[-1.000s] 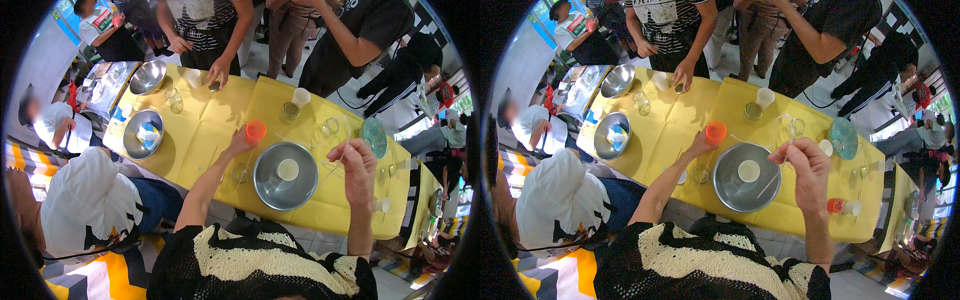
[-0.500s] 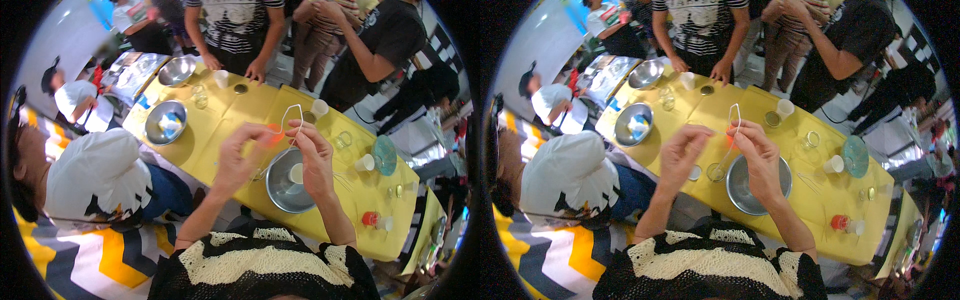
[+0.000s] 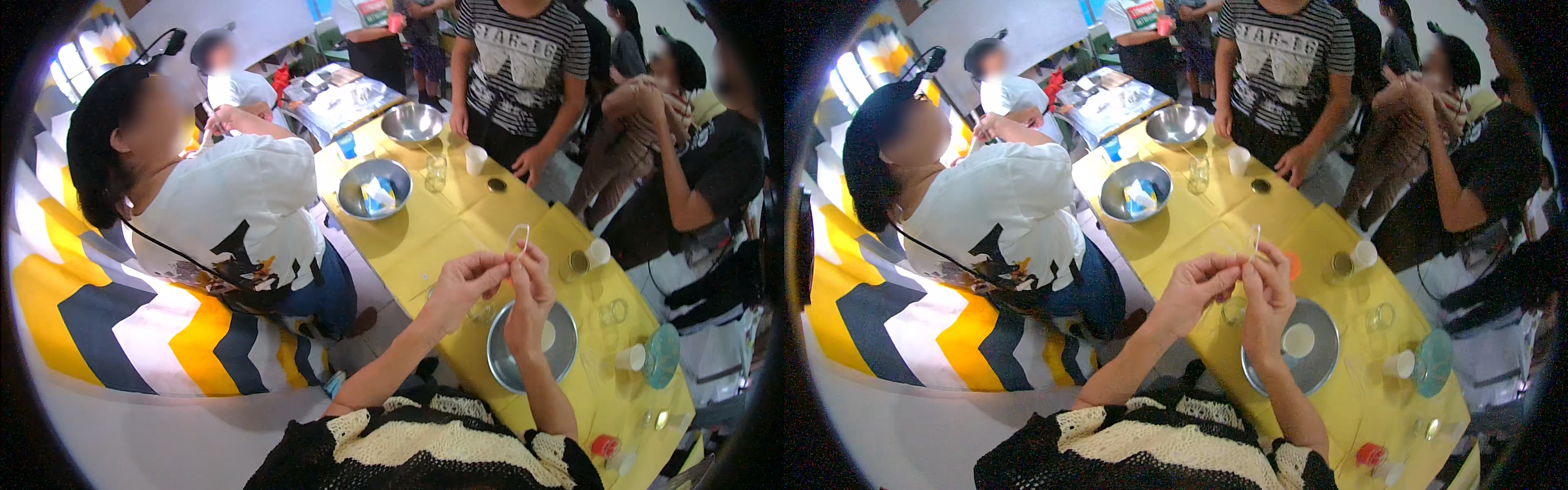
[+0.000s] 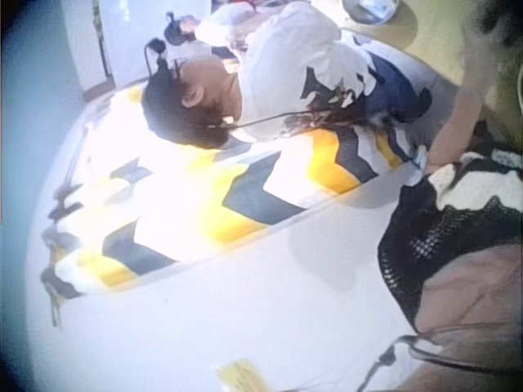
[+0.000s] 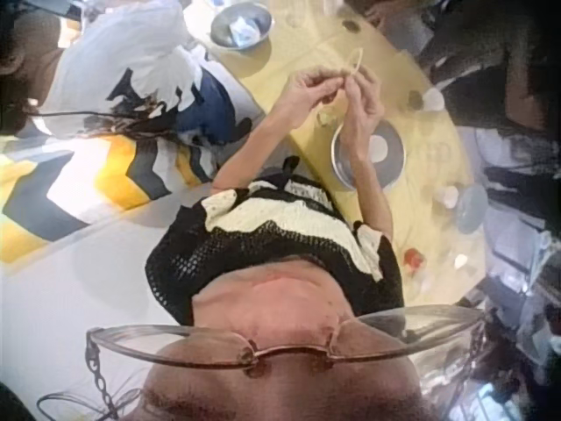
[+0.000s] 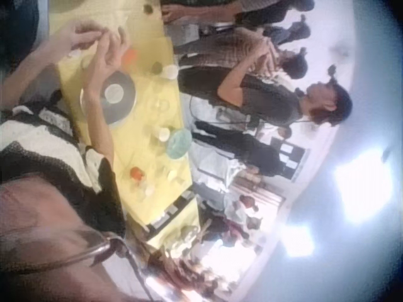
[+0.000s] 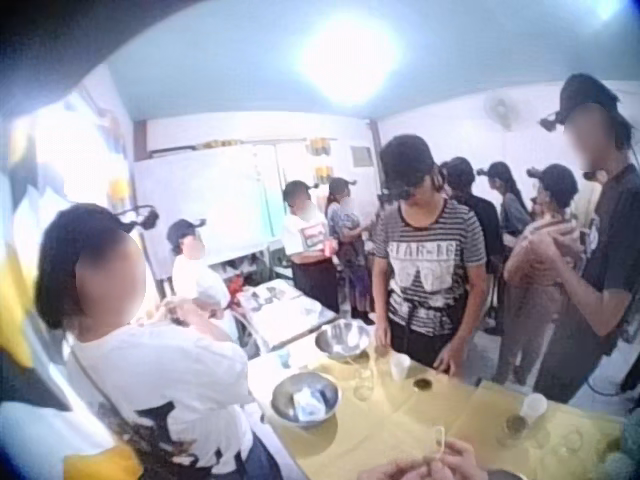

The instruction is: The person uses scissors to cut a white string or wire held in their left hand. They repeatedly measure, cut, and handle the string segments on a yellow table covered with various bowls and cups. The person also handles a pink plastic cup and a metal bowl during the process.

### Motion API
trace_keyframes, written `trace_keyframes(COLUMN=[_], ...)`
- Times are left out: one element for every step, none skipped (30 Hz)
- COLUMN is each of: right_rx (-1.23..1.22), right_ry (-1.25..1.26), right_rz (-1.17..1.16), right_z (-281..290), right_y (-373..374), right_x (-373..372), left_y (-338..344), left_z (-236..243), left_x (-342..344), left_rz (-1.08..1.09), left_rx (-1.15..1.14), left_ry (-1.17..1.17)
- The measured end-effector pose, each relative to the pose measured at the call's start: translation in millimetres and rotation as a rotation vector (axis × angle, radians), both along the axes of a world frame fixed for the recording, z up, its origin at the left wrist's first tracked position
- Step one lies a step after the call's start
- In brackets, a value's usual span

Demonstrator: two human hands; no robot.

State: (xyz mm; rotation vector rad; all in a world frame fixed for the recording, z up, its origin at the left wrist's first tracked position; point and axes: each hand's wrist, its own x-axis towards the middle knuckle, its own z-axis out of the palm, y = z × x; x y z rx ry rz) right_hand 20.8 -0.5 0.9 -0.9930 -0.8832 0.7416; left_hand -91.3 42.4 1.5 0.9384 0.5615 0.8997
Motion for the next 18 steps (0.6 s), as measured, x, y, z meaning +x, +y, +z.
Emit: trace_keyframes(right_rx=[0.004, 0.008, 0.013, 0.01, 0.006, 0.01, 0.016, 0.021, 0.024, 0.039, 0.052, 0.067, 0.079, 0.093, 0.091, 0.077, 0.085, 0.086], right_ry=[0.005, 0.01, 0.01, -0.007, -0.024, -0.045, -0.041, -0.038, -0.027, -0.05, -0.073, -0.102, -0.086, -0.071, -0.067, -0.104, -0.102, -0.096], right_rz=[0.018, 0.031, 0.037, 0.04, 0.039, 0.04, 0.063, 0.083, 0.116, 0.109, 0.102, 0.086, 0.103, 0.123, 0.135, 0.138, 0.131, 0.129], right_z=[0.6, 1.4, 0.5, -1.6, -3.9, -4.7, -2.3, 0.6, 1.4, 1.9, 2.8, 7.2, 8.0, 10.4, 12.1, 13.1, 15.8, 15.4], right_y=[0.1, -0.8, -0.5, -1.8, -2.8, -3.0, -3.2, -3.2, -1.6, -2.7, -3.1, -5.6, -7.1, -8.5, -12.0, -14.8, -16.6, -18.9], right_x=[-1.7, -4.1, -4.5, -4.2, -3.4, -2.2, -1.8, -1.1, -2.9, -1.7, 0.3, 2.7, 1.5, 0.2, 1.7, 4.4, 6.7, 8.0], left_y=[-0.6, -0.8, -0.8, -2.4, -3.7, -4.4, -3.5, -1.9, -1.3, -2.1, -1.5, -1.3, -2.8, -3.4, -4.5, -5.1, -4.6, -5.9], left_z=[0.3, -2.9, 0.5, 5.7, 9.1, 7.2, 4.9, 4.7, 6.7, 10.0, 12.5, 15.5, 14.5, 14.8, 13.6, 13.3, 14.9, 15.2], left_x=[-1.5, -2.9, -2.7, -3.1, -3.3, -5.0, -8.0, -8.8, -11.6, -11.2, -9.7, -7.7, -9.7, -10.5, -8.6, -6.4, -3.4, -1.0], left_rz=[-0.01, -0.003, 0.006, 0.005, -0.001, -0.011, -0.03, -0.052, -0.042, -0.046, -0.05, -0.076, -0.078, -0.078, -0.091, -0.102, -0.111, -0.116], left_rx=[-0.024, -0.067, -0.107, -0.15, -0.194, -0.187, -0.18, -0.174, -0.169, -0.167, -0.166, -0.147, -0.134, -0.121, -0.124, -0.127, -0.129, -0.137], left_ry=[0.029, 0.044, 0.043, 0.046, 0.05, 0.027, 0.008, -0.011, -0.001, 0.01, 0.022, 0.004, -0.002, -0.008, -0.029, -0.05, -0.071, -0.065])
